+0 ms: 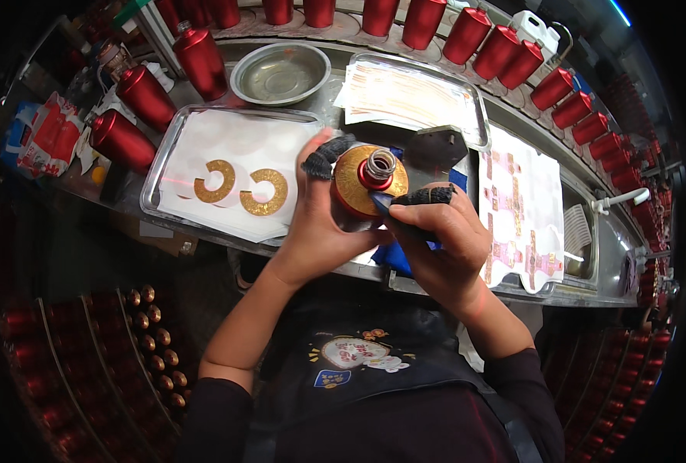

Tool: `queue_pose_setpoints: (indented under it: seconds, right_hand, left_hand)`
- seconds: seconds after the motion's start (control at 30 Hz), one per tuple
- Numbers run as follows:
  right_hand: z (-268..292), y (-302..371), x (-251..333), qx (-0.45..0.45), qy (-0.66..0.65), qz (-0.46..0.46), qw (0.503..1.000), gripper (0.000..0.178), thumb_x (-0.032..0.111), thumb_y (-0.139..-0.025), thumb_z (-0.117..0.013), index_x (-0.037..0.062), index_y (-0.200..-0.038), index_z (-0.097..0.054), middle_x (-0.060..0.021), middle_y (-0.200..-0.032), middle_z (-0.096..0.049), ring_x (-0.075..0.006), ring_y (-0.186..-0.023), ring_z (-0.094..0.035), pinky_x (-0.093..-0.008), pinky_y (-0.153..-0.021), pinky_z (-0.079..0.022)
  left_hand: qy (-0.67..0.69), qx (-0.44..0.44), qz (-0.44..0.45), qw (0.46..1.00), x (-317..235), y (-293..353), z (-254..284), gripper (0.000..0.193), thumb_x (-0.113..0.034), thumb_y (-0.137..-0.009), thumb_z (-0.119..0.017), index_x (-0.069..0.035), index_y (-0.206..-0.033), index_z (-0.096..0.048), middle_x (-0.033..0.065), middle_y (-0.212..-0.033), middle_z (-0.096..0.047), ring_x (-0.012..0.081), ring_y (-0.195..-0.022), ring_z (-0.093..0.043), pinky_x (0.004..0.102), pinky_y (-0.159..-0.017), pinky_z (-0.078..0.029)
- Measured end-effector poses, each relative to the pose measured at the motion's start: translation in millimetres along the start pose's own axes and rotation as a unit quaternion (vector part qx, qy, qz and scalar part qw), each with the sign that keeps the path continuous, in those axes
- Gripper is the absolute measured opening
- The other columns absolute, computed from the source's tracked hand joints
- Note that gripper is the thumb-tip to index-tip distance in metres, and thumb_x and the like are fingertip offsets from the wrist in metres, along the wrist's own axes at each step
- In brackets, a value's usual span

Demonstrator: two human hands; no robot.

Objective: The person applies a gold crescent-shaped sticker to the neck of a red cylindrical container, then smooths a rectangular label around the body of the container. The person handles the container and labels by hand, rotating the container to align and press the labels into place.

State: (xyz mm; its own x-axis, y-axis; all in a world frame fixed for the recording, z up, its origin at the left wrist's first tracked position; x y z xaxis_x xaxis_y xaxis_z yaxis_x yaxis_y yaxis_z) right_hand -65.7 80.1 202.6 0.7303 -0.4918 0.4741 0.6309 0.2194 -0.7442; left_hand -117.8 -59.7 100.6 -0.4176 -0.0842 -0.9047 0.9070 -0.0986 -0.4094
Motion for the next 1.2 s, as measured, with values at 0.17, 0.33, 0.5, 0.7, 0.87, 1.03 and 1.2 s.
queue_pose_setpoints:
  seconds: [0.17, 0.33, 0.5, 0.7, 0.87, 1.03, 1.2]
  right_hand:
    - [-3.3, 0.4, 3.1, 0.005, -0.004, 0.011, 1.000, 0.026, -0.006, -0.069, -0.080, 0.0050, -0.091, -0.071, -0.0091, -0.078, -0.064, -0.0274, -0.069, -0.062, -0.0347, -0.063, -0.048]
    - [-0.7, 1.0, -1.8, 0.000, -0.011, 0.007, 1.000, 0.026, -0.006, -0.070, -0.080, 0.0051, -0.092, -0.071, -0.0093, -0.080, -0.064, -0.0279, -0.070, -0.061, -0.0354, -0.063, -0.048]
    - [-6.3, 7.7, 7.3, -0.008, 0.029, 0.026, 0.999, 0.031, -0.008, -0.068, -0.076, 0.0039, -0.096, -0.071, -0.0090, -0.077, -0.058, -0.0303, -0.069, -0.058, -0.0368, -0.064, -0.049]
    - [-23.4, 21.4, 25.4, 0.052, -0.003, 0.071, 0.996, 0.036, -0.005, -0.066, -0.078, 0.0044, -0.100, -0.073, -0.0083, -0.084, -0.065, -0.0284, -0.077, -0.064, -0.0375, -0.070, -0.054]
    - [-5.7, 24.2, 23.3, 0.009, 0.080, 0.110, 0.991, 0.035, -0.007, -0.065, -0.074, 0.0055, -0.098, -0.072, -0.0062, -0.083, -0.062, -0.0267, -0.075, -0.061, -0.0364, -0.069, -0.051]
    - [11.9, 17.3, -0.9, -0.020, 0.056, -0.005, 0.998, 0.029, -0.003, -0.068, -0.076, 0.0066, -0.096, -0.072, -0.0072, -0.081, -0.061, -0.0295, -0.075, -0.059, -0.0388, -0.071, -0.050]
    - [5.5, 14.1, -23.1, 0.011, -0.095, -0.088, 0.991, 0.023, 0.000, -0.078, -0.076, 0.0031, -0.100, -0.068, -0.0095, -0.084, -0.067, -0.0201, -0.073, -0.065, -0.0312, -0.066, -0.051]
  left_hand:
    - [-0.184, -0.030, -0.086, 0.979, -20.3, 1.6, -6.8, 0.085, -0.030, -0.064, -0.092, -0.006, -0.135, -0.051, 0.0148, -0.130, -0.047, 0.0354, -0.127, -0.047, 0.0434, -0.102, -0.044]
    - [0.091, 0.020, 0.084, 0.992, 7.0, -2.4, -11.2, 0.090, -0.018, -0.062, -0.094, -0.006, -0.136, -0.044, 0.0172, -0.125, -0.053, 0.0341, -0.119, -0.057, 0.0424, -0.102, -0.047]
    - [-0.170, -0.029, -0.065, 0.983, -19.9, -1.2, -1.3, 0.068, -0.014, -0.071, -0.083, -0.006, -0.131, -0.052, 0.0175, -0.123, -0.053, 0.0361, -0.112, -0.058, 0.0439, -0.093, -0.050]
    - [-0.098, -0.149, -0.100, 0.979, -7.1, 22.3, -4.9, 0.067, -0.017, -0.071, -0.084, -0.007, -0.131, -0.053, 0.0125, -0.116, -0.047, 0.0318, -0.111, -0.051, 0.0409, -0.093, -0.045]
    - [-0.180, -0.156, -0.103, 0.966, -15.3, 23.1, -6.9, 0.078, -0.020, -0.062, -0.093, -0.008, -0.130, -0.056, 0.0121, -0.121, -0.044, 0.0306, -0.112, -0.052, 0.0398, -0.095, -0.045]
    - [-0.197, -0.149, -0.081, 0.966, -15.8, 23.4, -9.3, 0.081, -0.029, -0.063, -0.095, -0.006, -0.129, -0.054, 0.0129, -0.121, -0.045, 0.0315, -0.110, -0.053, 0.0416, -0.095, -0.046]
    - [-0.115, -0.100, -0.009, 0.988, 3.8, 15.2, -4.5, 0.085, -0.025, -0.057, -0.096, -0.006, -0.128, -0.053, 0.0139, -0.121, -0.048, 0.0330, -0.111, -0.054, 0.0432, -0.096, -0.046]
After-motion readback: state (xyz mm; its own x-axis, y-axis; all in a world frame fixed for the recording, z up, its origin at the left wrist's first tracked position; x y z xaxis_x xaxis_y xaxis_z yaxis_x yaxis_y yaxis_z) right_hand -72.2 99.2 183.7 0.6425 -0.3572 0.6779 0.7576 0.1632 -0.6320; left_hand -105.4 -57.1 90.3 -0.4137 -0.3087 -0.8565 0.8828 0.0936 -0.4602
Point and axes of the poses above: each hand's wrist, its own y-axis away from the middle knuckle, its own z-axis out of the back of the hand, x = y × z, the point moved 10 cm from there along -y, towards the middle knuckle
